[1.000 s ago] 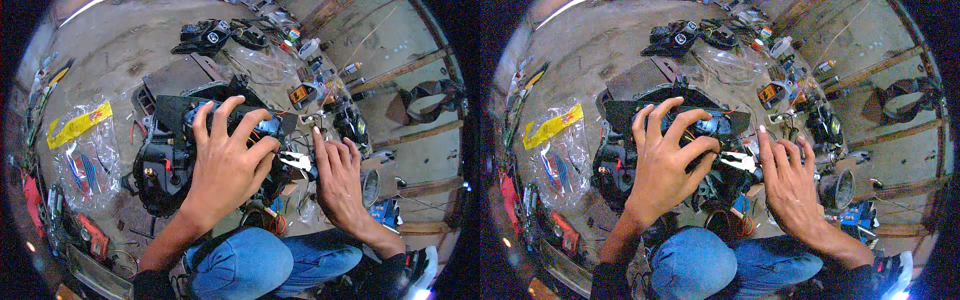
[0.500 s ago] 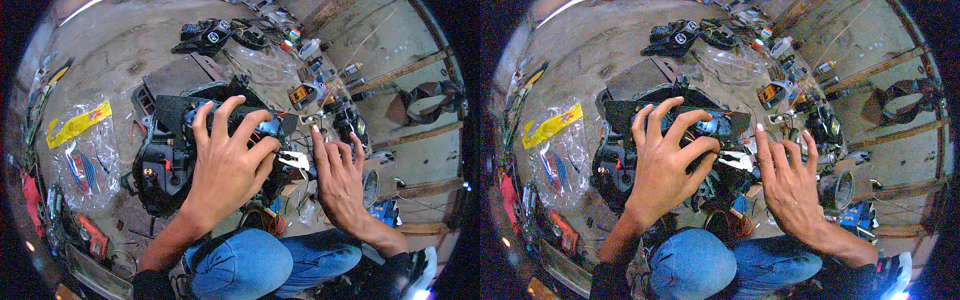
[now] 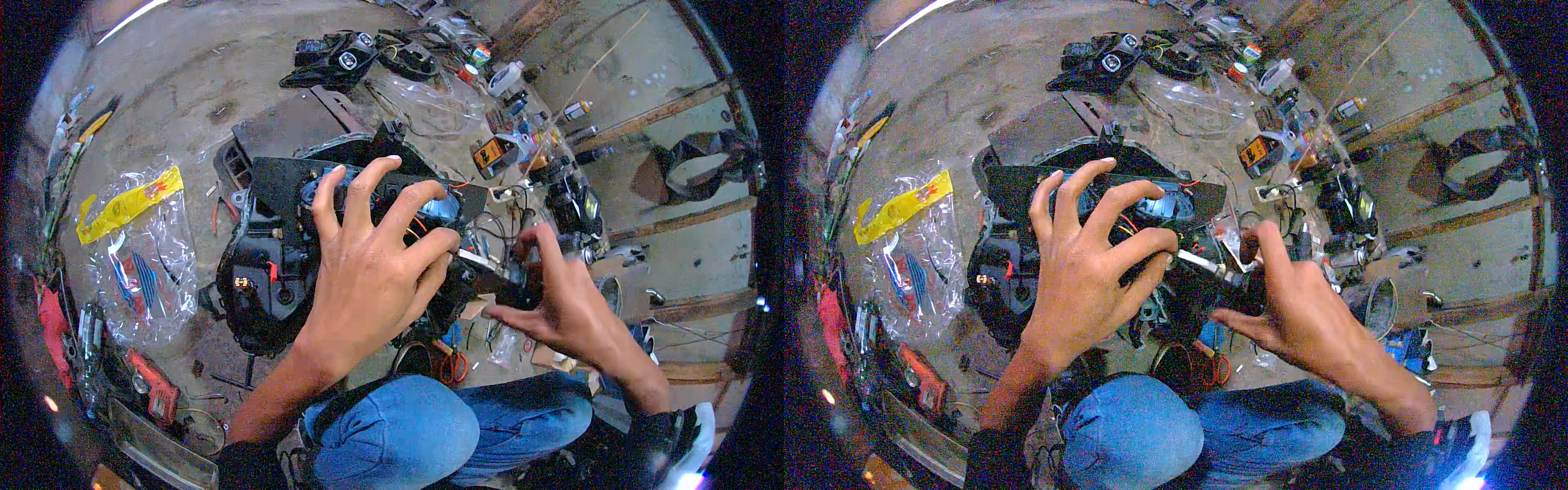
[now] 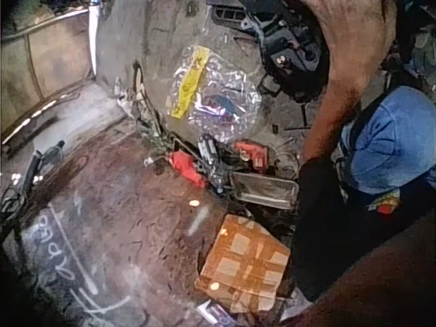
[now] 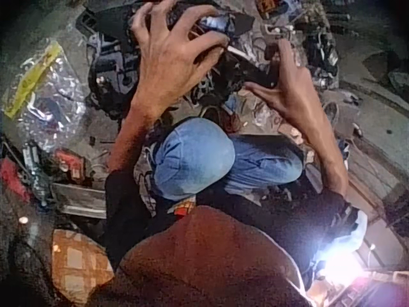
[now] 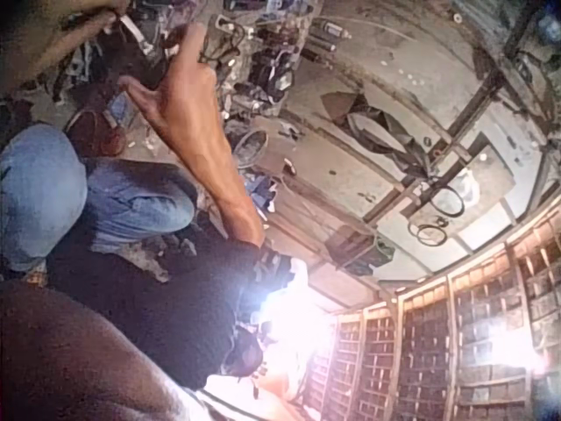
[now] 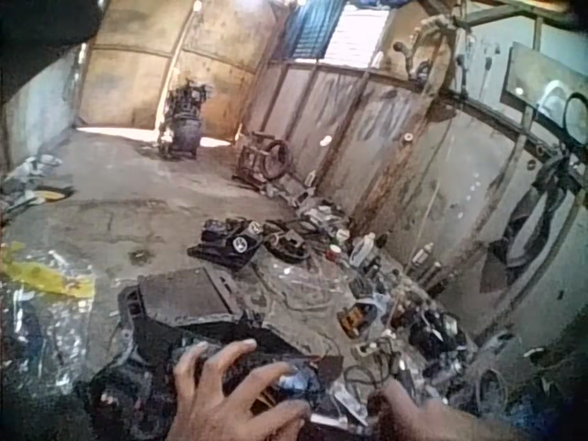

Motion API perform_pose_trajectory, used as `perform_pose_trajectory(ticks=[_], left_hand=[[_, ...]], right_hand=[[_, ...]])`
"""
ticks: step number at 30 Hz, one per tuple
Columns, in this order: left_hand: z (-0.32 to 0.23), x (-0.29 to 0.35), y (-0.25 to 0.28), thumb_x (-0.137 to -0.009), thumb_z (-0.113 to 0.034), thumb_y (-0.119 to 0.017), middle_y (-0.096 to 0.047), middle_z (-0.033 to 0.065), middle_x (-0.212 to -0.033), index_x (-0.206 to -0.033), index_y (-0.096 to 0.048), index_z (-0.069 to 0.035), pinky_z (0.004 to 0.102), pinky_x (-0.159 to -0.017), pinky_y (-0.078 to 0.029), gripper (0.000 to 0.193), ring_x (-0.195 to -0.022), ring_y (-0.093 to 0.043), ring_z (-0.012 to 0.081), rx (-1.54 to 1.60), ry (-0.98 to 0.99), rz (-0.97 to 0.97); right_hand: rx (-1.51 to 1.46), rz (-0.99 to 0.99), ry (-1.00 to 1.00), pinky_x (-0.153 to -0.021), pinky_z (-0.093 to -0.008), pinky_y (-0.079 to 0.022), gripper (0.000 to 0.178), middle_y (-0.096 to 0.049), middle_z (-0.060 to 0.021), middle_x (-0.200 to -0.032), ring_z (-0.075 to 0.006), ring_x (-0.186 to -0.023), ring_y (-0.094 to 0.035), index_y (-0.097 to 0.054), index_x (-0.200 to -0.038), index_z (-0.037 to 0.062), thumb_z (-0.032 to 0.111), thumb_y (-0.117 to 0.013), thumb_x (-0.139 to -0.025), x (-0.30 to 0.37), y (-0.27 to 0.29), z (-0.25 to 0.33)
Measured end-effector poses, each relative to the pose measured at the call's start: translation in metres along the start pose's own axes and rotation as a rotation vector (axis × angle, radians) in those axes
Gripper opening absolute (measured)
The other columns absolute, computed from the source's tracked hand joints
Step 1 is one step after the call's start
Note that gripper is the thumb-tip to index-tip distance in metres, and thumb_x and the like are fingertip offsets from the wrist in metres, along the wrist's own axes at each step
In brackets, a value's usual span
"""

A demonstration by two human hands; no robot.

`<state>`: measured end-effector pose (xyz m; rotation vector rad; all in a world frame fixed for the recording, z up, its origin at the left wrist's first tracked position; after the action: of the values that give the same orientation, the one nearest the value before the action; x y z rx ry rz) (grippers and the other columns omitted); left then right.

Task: Repairing and connecting wires for a motorcycle headlight assembly using pliers and a lighter.

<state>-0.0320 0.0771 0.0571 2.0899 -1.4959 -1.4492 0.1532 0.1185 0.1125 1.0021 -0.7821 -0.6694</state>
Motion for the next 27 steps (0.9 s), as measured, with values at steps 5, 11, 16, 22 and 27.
perform_pose_trajectory(ticks=[5, 11, 16, 22, 27], left_hand=[[0.003, 0.004, 0.0, -0.081, -0.023, -0.085, -0.064, -0.0003, -0.135, -0.095, -0.077, -0.024, 0.0653, -0.12, -0.026, 0.016, -0.143, -0.045, 0.0373, -0.034, 0.001, 0.015], [0.0, 0.001, 0.0, -0.081, -0.025, -0.085, -0.064, -0.001, -0.136, -0.095, -0.077, -0.025, 0.0656, -0.12, -0.025, 0.016, -0.144, -0.045, 0.0368, -0.042, 0.001, 0.009], [0.003, 0.004, -0.001, -0.081, -0.025, -0.086, -0.064, -0.0018, -0.137, -0.096, -0.077, -0.026, 0.0659, -0.121, -0.024, 0.017, -0.145, -0.044, 0.0366, -0.065, -0.002, 0.02], [0.002, 0.003, -0.002, -0.08, -0.025, -0.086, -0.064, -0.0022, -0.137, -0.097, -0.078, -0.027, 0.0659, -0.121, -0.023, 0.018, -0.146, -0.043, 0.036, -0.063, -0.004, 0.011], [0.002, 0.003, 0.0, -0.08, -0.024, -0.086, -0.063, -0.0022, -0.138, -0.097, -0.078, -0.026, 0.0657, -0.121, -0.023, 0.018, -0.145, -0.044, 0.0363, -0.059, -0.016, 0.014]], right_hand=[[-0.232, 0.274, -0.235, -0.063, -0.0377, -0.052, 0.07, -0.065, -0.0079, -0.092, -0.0175, -0.082, -0.068, -0.043, -0.125, 0.0082, 0.016, -0.095, -0.077, -0.008, -0.009, -0.017], [-0.421, 0.121, -0.079, -0.082, -0.032, -0.05, 0.056, -0.062, -0.0063, -0.093, -0.0147, -0.09, -0.058, -0.055, -0.114, 0.0031, 0.026, -0.092, -0.079, -0.004, -0.009, -0.02], [-0.4, 0.267, -0.196, -0.087, -0.0332, -0.052, 0.044, -0.068, -0.0067, -0.099, -0.014, -0.094, -0.06, -0.066, -0.123, 0.0004, 0.028, -0.084, -0.093, 0.001, -0.005, -0.013], [-0.737, 0.356, -0.261, -0.066, -0.0294, -0.054, 0.04, -0.075, -0.0079, -0.091, -0.0124, -0.074, -0.068, -0.06, -0.139, 0.0052, 0.037, -0.051, -0.116, 0.005, -0.016, -0.022], [-1.033, 0.468, -0.479, -0.04, -0.0269, -0.044, 0.045, -0.07, -0.0057, -0.085, -0.0115, -0.044, -0.053, -0.054, -0.139, 0.0073, 0.04, -0.063, -0.11, 0.007, -0.019, -0.03]])
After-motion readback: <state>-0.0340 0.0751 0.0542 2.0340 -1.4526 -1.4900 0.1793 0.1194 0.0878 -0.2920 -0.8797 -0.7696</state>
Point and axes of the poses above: each hand's wrist, its own x-axis away from the middle knuckle, its own y-axis out of the back of the hand, z = x × y, the point moved 7 cm from there along -x, towards the middle knuckle
